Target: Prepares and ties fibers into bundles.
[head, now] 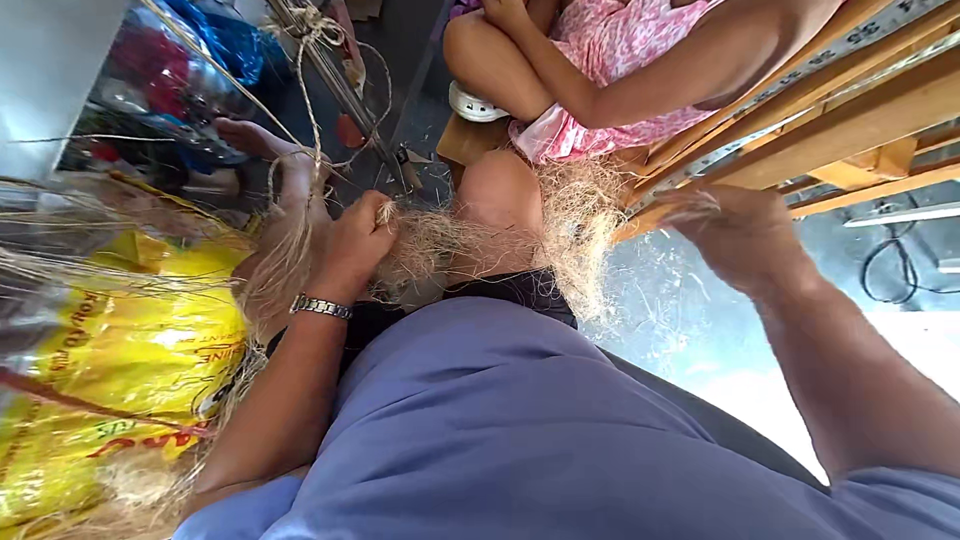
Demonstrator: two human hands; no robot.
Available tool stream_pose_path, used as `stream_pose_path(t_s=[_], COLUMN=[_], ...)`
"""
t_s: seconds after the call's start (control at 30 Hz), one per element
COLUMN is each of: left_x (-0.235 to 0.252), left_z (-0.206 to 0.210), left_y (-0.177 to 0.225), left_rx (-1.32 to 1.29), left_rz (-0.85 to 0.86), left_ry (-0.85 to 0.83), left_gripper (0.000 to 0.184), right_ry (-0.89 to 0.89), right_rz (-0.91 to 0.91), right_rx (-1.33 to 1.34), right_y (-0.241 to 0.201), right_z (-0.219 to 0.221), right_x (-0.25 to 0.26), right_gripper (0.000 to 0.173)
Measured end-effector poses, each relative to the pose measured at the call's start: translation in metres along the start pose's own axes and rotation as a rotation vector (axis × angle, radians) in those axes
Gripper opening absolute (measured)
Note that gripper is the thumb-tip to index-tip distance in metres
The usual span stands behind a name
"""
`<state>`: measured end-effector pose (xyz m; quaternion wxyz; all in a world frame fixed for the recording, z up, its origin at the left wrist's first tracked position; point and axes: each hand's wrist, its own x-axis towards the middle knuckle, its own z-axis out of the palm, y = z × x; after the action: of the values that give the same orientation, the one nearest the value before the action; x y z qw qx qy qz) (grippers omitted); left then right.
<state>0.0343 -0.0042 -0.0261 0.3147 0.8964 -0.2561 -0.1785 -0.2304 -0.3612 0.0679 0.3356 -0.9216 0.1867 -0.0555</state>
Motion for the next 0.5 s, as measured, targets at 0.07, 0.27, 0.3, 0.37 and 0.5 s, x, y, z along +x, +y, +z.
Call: stream_pose_path(t_s=[0.07,0.27,0.3,0.37,0.5], left_x=[-0.004,-0.016,-0.02,-0.024,-0.029], left_z=[-0.002,-0.018,-0.022,-0.028,-0.027], left_y=[0.004,0.011,0.015,0.026,0.056], left_rx=[0.009,-0.117,-0.144,-0.177,-0.177], left_rz=[0.044,0.242,0.265,0.314,0.371], left_ry=[-0.054,-0.235,-0.247,-0.233,-0.167], left_gripper=[0.046,0.071,0.071,0.069,0.054], right_ry=[-0.009,-0.061,-0.046,-0.006,-0.051], right_rz=[0.014,0.108,0.1,0.06,0.102], right_rx=[0.253,0.517,0.49,0.424,0.335], right_y=[-0.022,-0.019,-0.015,-0.008,0.002], right_z=[0.024,0.099,0.104,0.11,0.119], right_x=[0.012,0.016,0.015,0.012,0.007], right_gripper=[0.02,0.018,0.02,0.022,0.026])
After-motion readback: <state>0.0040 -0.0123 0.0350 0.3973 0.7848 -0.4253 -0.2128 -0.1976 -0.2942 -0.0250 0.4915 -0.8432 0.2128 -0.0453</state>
